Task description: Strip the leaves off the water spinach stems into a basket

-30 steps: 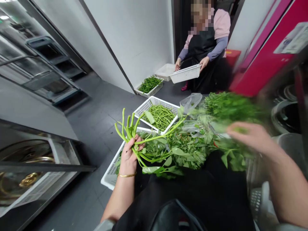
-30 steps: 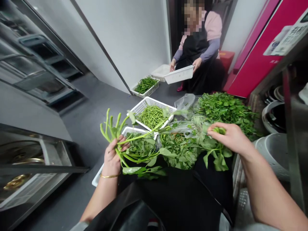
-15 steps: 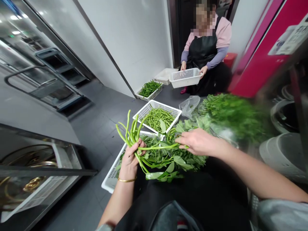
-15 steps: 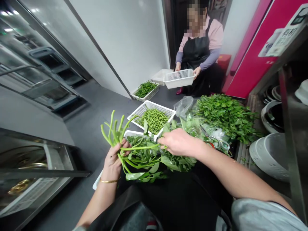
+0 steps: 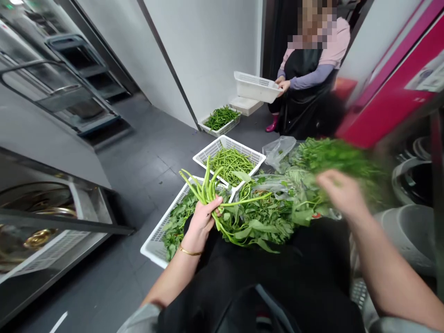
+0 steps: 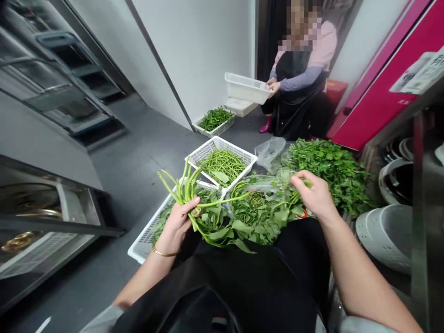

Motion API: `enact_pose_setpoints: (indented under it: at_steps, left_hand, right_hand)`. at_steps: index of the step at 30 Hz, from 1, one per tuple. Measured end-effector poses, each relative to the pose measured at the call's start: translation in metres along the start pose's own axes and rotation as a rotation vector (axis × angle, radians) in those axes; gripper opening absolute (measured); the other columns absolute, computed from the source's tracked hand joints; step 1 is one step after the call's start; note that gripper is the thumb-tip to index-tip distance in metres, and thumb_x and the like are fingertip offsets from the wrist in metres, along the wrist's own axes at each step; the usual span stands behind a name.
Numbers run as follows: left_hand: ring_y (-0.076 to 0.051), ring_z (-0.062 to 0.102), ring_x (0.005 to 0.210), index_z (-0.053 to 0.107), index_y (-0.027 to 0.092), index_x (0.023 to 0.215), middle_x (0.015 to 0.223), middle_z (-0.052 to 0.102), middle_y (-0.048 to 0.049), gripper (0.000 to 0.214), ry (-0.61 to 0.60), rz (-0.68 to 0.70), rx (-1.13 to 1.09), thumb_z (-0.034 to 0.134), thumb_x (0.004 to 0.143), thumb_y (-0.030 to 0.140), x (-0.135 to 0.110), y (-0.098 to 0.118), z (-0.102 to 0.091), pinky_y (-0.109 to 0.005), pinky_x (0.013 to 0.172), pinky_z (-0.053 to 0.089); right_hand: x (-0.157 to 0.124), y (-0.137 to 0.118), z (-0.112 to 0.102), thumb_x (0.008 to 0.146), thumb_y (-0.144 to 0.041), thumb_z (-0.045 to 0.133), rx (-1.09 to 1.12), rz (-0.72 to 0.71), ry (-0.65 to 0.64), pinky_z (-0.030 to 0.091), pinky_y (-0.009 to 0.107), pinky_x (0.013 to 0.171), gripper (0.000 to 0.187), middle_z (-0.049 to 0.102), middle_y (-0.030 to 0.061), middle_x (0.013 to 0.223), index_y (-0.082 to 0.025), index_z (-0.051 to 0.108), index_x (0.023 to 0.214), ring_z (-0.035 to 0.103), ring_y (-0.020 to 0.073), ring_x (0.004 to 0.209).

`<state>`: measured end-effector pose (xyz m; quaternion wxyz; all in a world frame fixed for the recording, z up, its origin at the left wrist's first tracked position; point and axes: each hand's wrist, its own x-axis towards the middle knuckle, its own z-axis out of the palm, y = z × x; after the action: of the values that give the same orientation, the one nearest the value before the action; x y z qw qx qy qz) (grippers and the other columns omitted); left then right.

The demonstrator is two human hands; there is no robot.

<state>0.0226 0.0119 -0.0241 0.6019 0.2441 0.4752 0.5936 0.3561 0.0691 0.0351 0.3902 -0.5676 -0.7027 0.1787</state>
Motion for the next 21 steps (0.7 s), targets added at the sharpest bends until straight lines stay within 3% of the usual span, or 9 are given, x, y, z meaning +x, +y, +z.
enact_pose_setpoints:
  at_steps: [3, 5, 9, 12, 14, 17, 19, 21]
  left_hand:
    - [-0.003, 0.04, 0.04, 0.056, 0.012, 0.067, 0.052, 0.046, 0.0054, 0.027, -0.02, -0.002, 0.032, 0.08, 0.058, 0.023, 0.0, 0.0, 0.006, -0.016, 0.038, 0.035]
    - [-0.004, 0.04, 0.041, 0.056, 0.012, 0.065, 0.051, 0.046, 0.005, 0.028, -0.029, -0.004, 0.044, 0.08, 0.058, 0.024, -0.002, 0.0, 0.01, -0.017, 0.038, 0.035]
    - [-0.003, 0.038, 0.04, 0.055, 0.013, 0.066, 0.051, 0.045, 0.0055, 0.029, -0.047, -0.012, 0.022, 0.08, 0.058, 0.025, -0.005, -0.002, 0.014, -0.017, 0.037, 0.034]
    - [-0.003, 0.039, 0.039, 0.055, 0.013, 0.067, 0.05, 0.045, 0.0058, 0.029, -0.033, -0.019, -0.002, 0.08, 0.058, 0.024, -0.004, -0.008, 0.015, -0.016, 0.038, 0.035]
    - [-0.004, 0.039, 0.039, 0.055, 0.013, 0.067, 0.05, 0.045, 0.0059, 0.029, -0.005, -0.028, -0.03, 0.08, 0.057, 0.024, -0.002, -0.014, 0.015, -0.017, 0.038, 0.036]
    - [-0.003, 0.039, 0.038, 0.054, 0.013, 0.066, 0.051, 0.046, 0.0062, 0.032, 0.094, -0.021, -0.1, 0.082, 0.054, 0.023, 0.002, -0.023, 0.014, -0.017, 0.037, 0.035]
    - [-0.003, 0.039, 0.037, 0.054, 0.013, 0.065, 0.05, 0.046, 0.0066, 0.032, 0.164, 0.024, -0.106, 0.082, 0.053, 0.023, 0.005, -0.026, 0.011, -0.017, 0.037, 0.035]
    - [-0.004, 0.04, 0.037, 0.053, 0.013, 0.063, 0.048, 0.045, 0.0068, 0.032, 0.183, 0.087, -0.046, 0.082, 0.054, 0.024, 0.007, -0.028, 0.009, -0.018, 0.037, 0.035]
  right_hand:
    - [-0.001, -0.028, 0.015, 0.085, -0.037, 0.054, -0.134, -0.354, -0.259, 0.046, 0.031, 0.066, 0.023, 0.061, 0.0067, 0.082, -0.018, 0.059, 0.072, 0.057, 0.0178, 0.073]
    - [-0.003, -0.041, 0.037, 0.088, -0.034, 0.052, -0.186, -0.47, -0.443, 0.046, 0.029, 0.061, 0.022, 0.062, 0.0079, 0.084, -0.016, 0.062, 0.08, 0.057, 0.0165, 0.069]
    - [-0.011, -0.043, 0.075, 0.087, -0.032, 0.055, -0.162, -0.512, -0.689, 0.046, 0.03, 0.066, 0.024, 0.066, 0.0083, 0.092, -0.017, 0.064, 0.103, 0.062, 0.018, 0.075]
    - [-0.021, -0.038, 0.086, 0.088, -0.031, 0.052, -0.026, -0.486, -0.792, 0.045, 0.028, 0.064, 0.022, 0.066, 0.0062, 0.079, -0.016, 0.068, 0.086, 0.06, 0.0158, 0.068]
    - [-0.025, -0.032, 0.085, 0.089, -0.032, 0.049, 0.137, -0.383, -0.693, 0.044, 0.027, 0.065, 0.027, 0.064, 0.0048, 0.073, -0.016, 0.067, 0.076, 0.059, 0.0149, 0.067]
    - [-0.022, -0.015, 0.067, 0.088, -0.042, 0.045, 0.284, -0.045, -0.207, 0.044, 0.027, 0.061, 0.035, 0.063, 0.003, 0.069, -0.018, 0.062, 0.068, 0.057, 0.0154, 0.063]
    - [-0.017, -0.001, 0.049, 0.087, -0.047, 0.044, 0.219, 0.122, 0.042, 0.042, 0.026, 0.055, 0.038, 0.059, 0.0017, 0.063, -0.019, 0.059, 0.065, 0.054, 0.0151, 0.057]
    - [-0.013, 0.005, 0.035, 0.084, -0.049, 0.049, 0.073, 0.107, 0.019, 0.04, 0.026, 0.053, 0.037, 0.057, 0.0009, 0.061, -0.02, 0.056, 0.064, 0.052, 0.0149, 0.055]
